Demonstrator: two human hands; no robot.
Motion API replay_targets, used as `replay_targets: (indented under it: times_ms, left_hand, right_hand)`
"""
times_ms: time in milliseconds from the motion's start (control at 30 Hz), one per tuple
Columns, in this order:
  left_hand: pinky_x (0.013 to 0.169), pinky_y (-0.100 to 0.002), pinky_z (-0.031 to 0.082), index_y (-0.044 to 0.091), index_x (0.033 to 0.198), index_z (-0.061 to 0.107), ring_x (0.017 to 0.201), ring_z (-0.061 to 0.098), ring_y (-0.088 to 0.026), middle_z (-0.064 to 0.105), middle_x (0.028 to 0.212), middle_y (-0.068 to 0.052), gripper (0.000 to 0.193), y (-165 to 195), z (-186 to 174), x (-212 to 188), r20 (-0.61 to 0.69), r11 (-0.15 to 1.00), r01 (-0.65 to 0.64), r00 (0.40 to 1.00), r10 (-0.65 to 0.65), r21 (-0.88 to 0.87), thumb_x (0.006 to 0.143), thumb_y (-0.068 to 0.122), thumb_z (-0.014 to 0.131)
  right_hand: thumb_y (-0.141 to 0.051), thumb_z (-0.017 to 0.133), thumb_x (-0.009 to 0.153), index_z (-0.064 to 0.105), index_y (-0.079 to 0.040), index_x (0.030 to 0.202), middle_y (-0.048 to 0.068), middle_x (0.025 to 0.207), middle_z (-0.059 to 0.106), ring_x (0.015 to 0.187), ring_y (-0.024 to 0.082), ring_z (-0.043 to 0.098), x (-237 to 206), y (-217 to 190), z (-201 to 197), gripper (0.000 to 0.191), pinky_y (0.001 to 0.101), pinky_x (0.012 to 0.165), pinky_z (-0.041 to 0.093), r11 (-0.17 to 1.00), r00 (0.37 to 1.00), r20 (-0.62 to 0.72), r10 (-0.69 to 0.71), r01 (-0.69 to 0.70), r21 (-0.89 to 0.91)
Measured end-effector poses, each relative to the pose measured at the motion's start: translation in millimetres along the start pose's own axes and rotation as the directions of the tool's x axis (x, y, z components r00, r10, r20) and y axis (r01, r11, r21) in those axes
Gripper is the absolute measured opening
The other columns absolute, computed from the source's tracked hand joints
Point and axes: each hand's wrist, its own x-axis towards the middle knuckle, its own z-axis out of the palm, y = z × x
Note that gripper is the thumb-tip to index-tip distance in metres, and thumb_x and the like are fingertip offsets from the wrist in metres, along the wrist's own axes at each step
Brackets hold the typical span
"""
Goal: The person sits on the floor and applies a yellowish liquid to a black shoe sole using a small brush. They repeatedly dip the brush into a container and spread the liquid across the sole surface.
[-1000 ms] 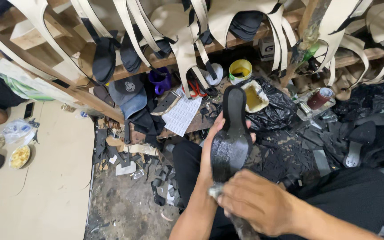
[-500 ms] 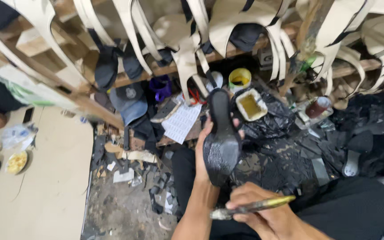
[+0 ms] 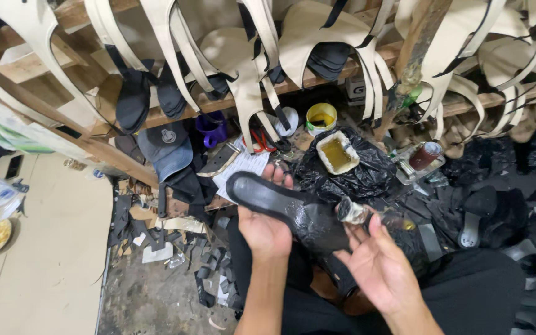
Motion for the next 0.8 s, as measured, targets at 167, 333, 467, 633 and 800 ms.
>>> replay_targets:
  times_ms: [167, 333, 467, 633, 800]
  left_hand:
    - [0.112, -0.067, 0.033, 0.013, 0.147, 0.052, 0.143, 0.041, -0.045, 0.048, 0.153, -0.027, 0.053, 24.6, -25.3, -13.8, 0.328, 0.851, 0.521, 0.817, -0.474, -0.069, 0.104, 0.04, 0.037]
    - [0.124, -0.071, 0.024, 0.013, 0.141, 0.055, 0.15, 0.031, -0.049, 0.044, 0.157, -0.026, 0.041, 38.4, -54.0, -37.5, 0.384, 0.801, 0.544, 0.816, -0.433, -0.251, 0.112, 0.04, 0.046]
    - [0.125, -0.07, 0.019, 0.009, 0.115, 0.058, 0.154, 0.03, -0.044, 0.045, 0.153, -0.025, 0.028, 51.9, -69.4, -55.0, 0.363, 0.822, 0.48, 0.857, -0.365, -0.306, 0.114, 0.035, 0.049]
    - [0.12, -0.07, 0.017, 0.005, 0.15, 0.047, 0.146, 0.036, -0.04, 0.049, 0.153, -0.022, 0.053, 70.2, -78.7, -70.6, 0.189, 0.87, 0.362, 0.93, -0.314, -0.336, 0.098, 0.013, 0.049]
    - [0.122, -0.06, 0.024, -0.006, 0.153, 0.039, 0.141, 0.046, -0.035, 0.053, 0.149, -0.022, 0.063, 75.2, -86.8, -71.7, 0.07, 0.888, 0.325, 0.945, -0.32, -0.326, 0.093, 0.011, 0.049]
  right_hand:
    - [-0.032, 0.057, 0.102, 0.065, -0.012, 0.12, 0.008, 0.128, 0.066, 0.122, 0.026, 0.059, 25.5, -36.6, -8.4, 0.028, 0.0556, 0.099, 0.046, 0.978, 0.992, 0.062, -0.112, 0.121, -0.169]
    - [-0.018, 0.067, 0.101, 0.073, -0.009, 0.115, 0.004, 0.125, 0.07, 0.108, 0.014, 0.061, 101.4, -59.0, -19.5, 0.018, 0.0337, 0.095, 0.048, 0.56, 0.869, 0.161, -0.468, 0.433, -0.707]
    - [-0.018, 0.073, 0.094, 0.077, -0.011, 0.111, 0.008, 0.101, 0.077, 0.091, 0.023, 0.067, 164.0, -65.7, -41.6, 0.019, 0.0354, 0.086, 0.052, -0.178, 0.777, 0.424, -0.466, 0.387, -0.905]
    - [-0.025, 0.08, 0.085, 0.079, -0.009, 0.086, 0.009, 0.096, 0.073, 0.097, 0.032, 0.062, 201.2, -55.8, -64.4, 0.016, 0.0451, 0.088, 0.045, -0.711, 0.732, 0.614, -0.297, 0.26, -0.653]
    - [-0.027, 0.076, 0.088, 0.076, -0.008, 0.09, 0.007, 0.09, 0.071, 0.098, 0.028, 0.061, 213.0, -54.3, -62.1, 0.019, 0.0459, 0.086, 0.04, -0.776, 0.783, 0.588, -0.204, 0.237, -0.585]
